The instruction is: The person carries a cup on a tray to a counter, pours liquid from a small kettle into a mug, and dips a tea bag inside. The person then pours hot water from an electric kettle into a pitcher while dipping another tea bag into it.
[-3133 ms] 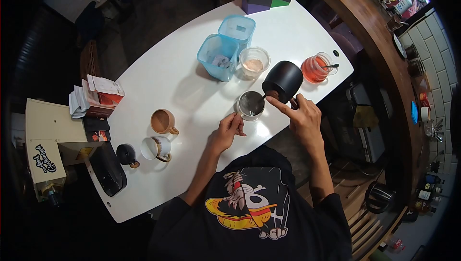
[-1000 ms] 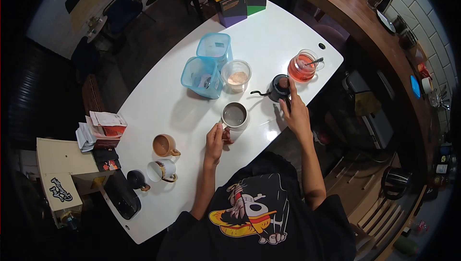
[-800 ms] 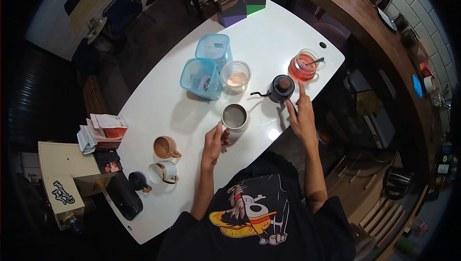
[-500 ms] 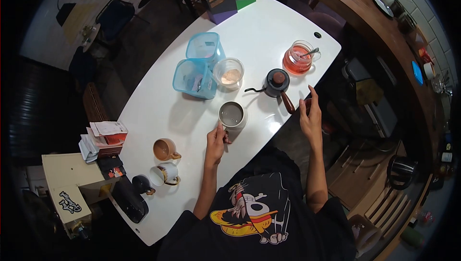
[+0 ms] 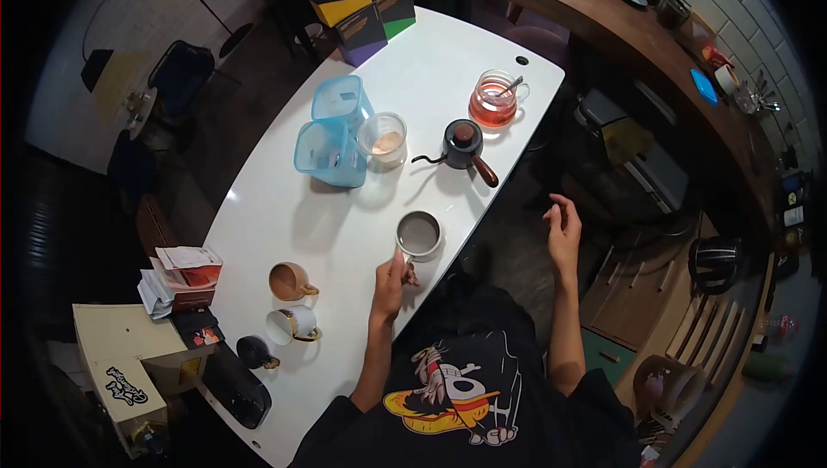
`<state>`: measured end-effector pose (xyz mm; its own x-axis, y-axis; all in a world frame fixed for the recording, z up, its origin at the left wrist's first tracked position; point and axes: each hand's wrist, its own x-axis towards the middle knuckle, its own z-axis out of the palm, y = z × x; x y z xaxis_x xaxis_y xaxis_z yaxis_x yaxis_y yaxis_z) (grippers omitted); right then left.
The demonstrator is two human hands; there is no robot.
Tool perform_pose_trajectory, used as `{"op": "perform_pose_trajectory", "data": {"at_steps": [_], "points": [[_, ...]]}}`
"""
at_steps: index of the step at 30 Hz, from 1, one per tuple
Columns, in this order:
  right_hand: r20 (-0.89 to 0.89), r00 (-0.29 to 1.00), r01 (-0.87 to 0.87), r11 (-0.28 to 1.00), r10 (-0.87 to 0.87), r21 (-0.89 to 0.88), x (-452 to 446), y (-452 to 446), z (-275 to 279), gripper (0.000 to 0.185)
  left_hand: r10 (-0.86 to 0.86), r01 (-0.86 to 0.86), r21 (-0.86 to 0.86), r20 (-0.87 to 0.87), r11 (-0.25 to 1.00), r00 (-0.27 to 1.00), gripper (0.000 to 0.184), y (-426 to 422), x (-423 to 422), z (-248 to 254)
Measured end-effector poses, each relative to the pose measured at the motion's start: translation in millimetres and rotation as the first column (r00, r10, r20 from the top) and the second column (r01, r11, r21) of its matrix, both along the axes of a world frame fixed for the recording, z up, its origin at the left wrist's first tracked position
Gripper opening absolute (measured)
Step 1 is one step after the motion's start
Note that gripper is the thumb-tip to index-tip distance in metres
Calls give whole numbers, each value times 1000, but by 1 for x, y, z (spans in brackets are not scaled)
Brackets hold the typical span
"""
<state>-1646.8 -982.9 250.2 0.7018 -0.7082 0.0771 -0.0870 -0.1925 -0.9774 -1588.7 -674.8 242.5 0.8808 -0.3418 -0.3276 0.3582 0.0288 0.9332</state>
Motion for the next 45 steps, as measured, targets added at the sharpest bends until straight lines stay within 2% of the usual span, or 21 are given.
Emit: {"op": "perform_pose_trajectory", "data": {"at_steps": [6,9,11,16,18,25,29,31,33,35,37,39,41,43,45], "points": [[-15,995,95,994,-96,-51,-78,23,12,16,-223,224,-83,18,971,975,47,-7,-44,8],[-68,979,177,971,-190,-163,-147,12,23,21,-352,350,-139,8,927,936,46,-28,-69,-1],[-86,959,259,957,-271,-129,-187,10,26,20,-417,417,-155,35,895,908,48,-42,-81,-3],[-1,849,527,848,-528,-57,-268,13,31,20,-621,621,-170,64,765,781,49,-80,-104,-5],[18,776,630,776,-630,27,-298,20,36,19,-695,694,-162,61,701,716,48,-99,-113,-3],[49,509,859,510,-860,29,-395,34,24,19,-873,869,-117,30,481,487,47,-173,-153,7],[61,307,952,307,-950,-6,-454,33,13,19,-930,928,-88,34,363,367,47,-219,-186,5],[120,126,992,122,-985,-43,-484,23,14,17,-948,944,-99,27,314,318,48,-246,-204,0],[100,74,996,69,-992,-57,-520,10,10,20,-958,956,-78,30,282,285,48,-273,-225,5],[50,-51,996,-54,-997,-73,-548,-8,7,24,-971,968,-91,29,235,239,47,-301,-242,5],[39,-52,996,-55,-998,-73,-568,-29,4,31,-976,971,-112,40,210,216,47,-330,-260,-1],[99,-101,988,-111,-990,-109,-579,-48,2,36,-982,977,-124,52,173,181,48,-362,-276,0],[20,-132,987,-133,-991,-91,-587,-63,4,41,-987,983,-131,82,129,140,47,-387,-295,3],[118,44,984,22,-992,-178,-604,-77,-6,36,-987,985,-133,99,111,124,47,-410,-312,-3],[85,163,986,158,-983,-54,-614,-85,-10,38,-990,989,-124,106,82,95,47,-431,-328,-10]]}}
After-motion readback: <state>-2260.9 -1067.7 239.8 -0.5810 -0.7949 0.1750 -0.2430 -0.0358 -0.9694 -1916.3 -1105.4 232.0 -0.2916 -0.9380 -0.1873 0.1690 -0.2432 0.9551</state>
